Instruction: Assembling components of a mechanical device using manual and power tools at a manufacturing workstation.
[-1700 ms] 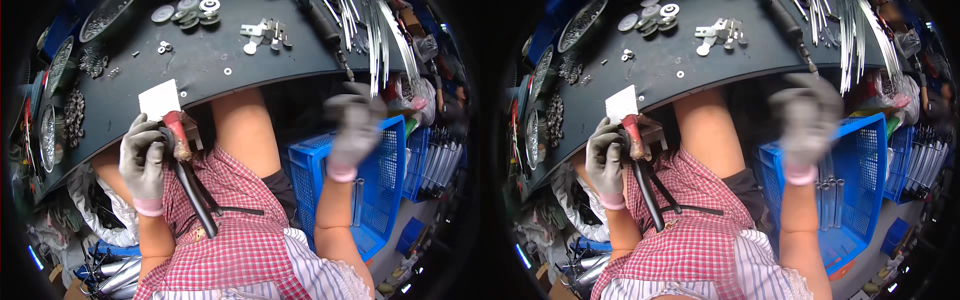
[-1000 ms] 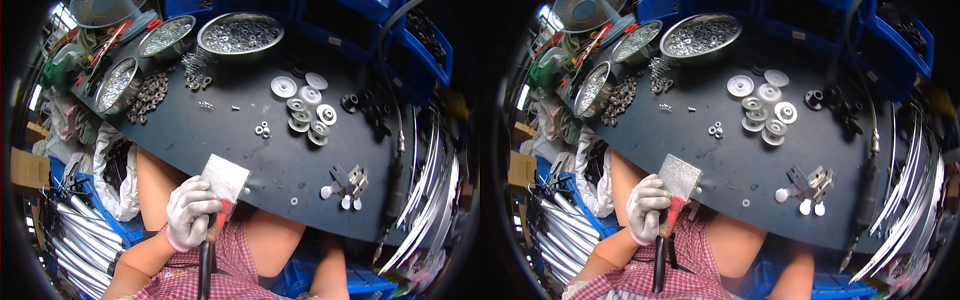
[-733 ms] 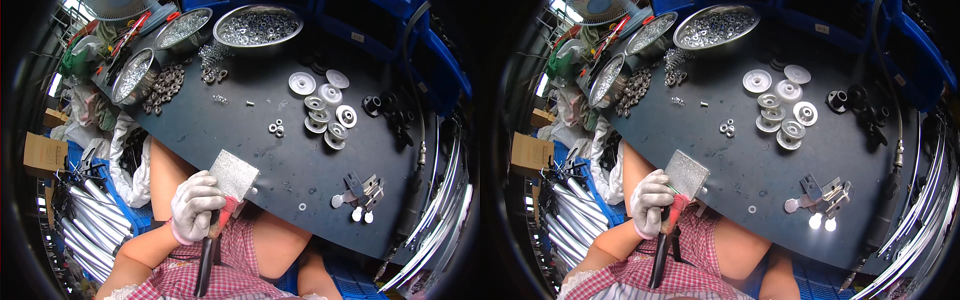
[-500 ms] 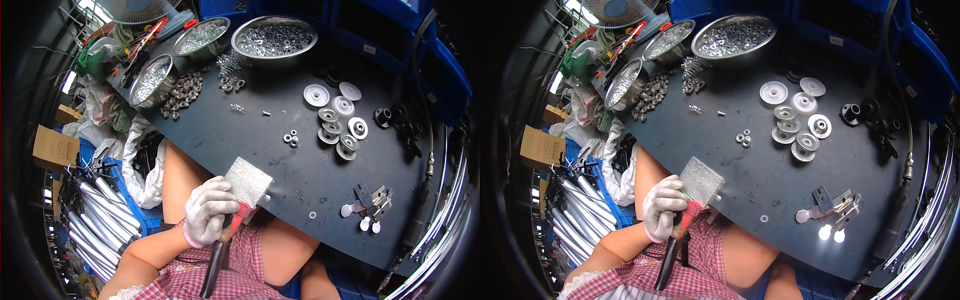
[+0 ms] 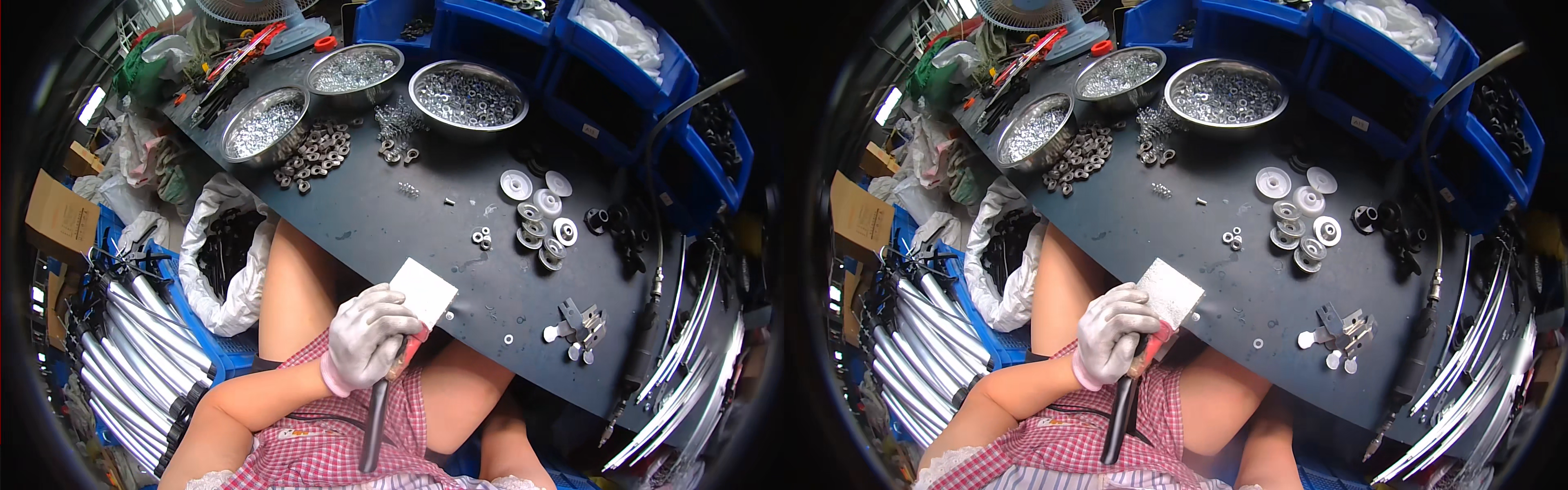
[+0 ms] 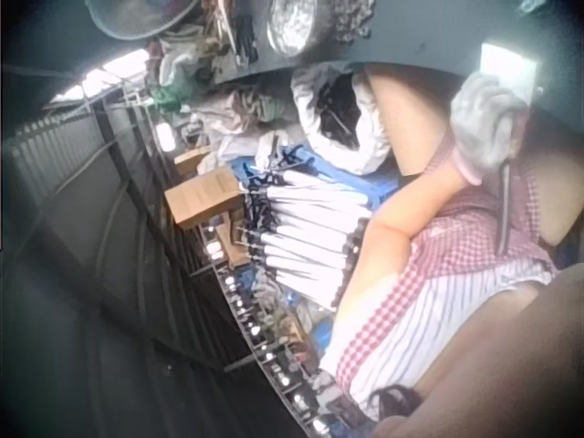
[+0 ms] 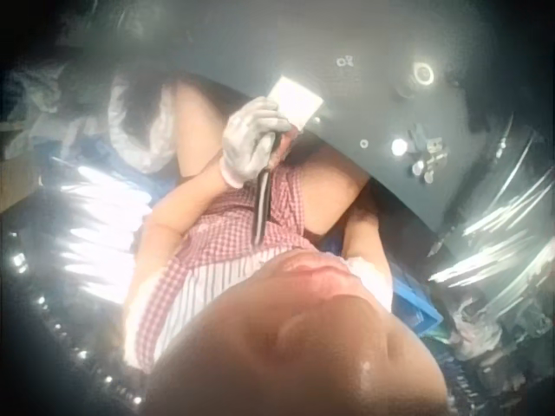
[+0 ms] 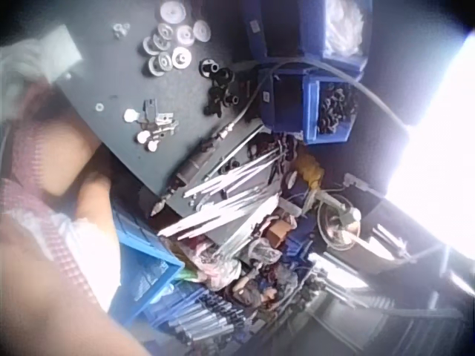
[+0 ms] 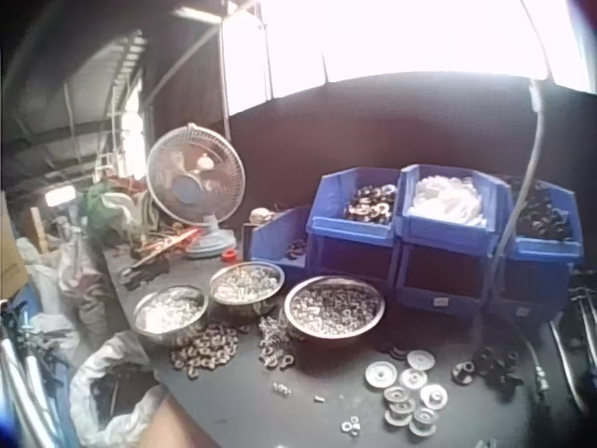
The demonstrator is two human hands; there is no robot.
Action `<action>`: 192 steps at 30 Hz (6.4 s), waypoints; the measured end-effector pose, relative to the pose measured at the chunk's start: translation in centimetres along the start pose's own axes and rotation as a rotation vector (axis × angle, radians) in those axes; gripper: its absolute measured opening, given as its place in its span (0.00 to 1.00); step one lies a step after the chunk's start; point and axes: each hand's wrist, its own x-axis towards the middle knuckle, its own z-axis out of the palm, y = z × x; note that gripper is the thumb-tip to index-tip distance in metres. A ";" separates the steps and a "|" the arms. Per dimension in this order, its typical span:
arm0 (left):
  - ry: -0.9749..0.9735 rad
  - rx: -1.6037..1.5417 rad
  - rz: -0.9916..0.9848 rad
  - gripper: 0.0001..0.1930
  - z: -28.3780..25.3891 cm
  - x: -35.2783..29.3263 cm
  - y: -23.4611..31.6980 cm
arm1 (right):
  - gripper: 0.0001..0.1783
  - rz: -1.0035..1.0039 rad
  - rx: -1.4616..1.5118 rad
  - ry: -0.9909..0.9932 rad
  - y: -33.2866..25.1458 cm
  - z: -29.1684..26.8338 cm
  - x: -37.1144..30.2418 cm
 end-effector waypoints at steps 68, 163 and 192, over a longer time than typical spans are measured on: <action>0.142 -1.172 -0.482 0.19 -2.5 -1.3 0.0 | 0.17 0.312 0.289 1.037 -1.4 -43.8 0.1; 0.088 -0.454 -0.110 0.39 0.9 -1.2 -2.9 | 0.19 -0.081 0.659 1.293 -28.9 -27.6 -12.3; 0.078 -0.472 -0.044 0.39 -0.4 -0.6 -3.0 | 0.18 0.041 0.208 0.899 -31.4 -28.9 -16.3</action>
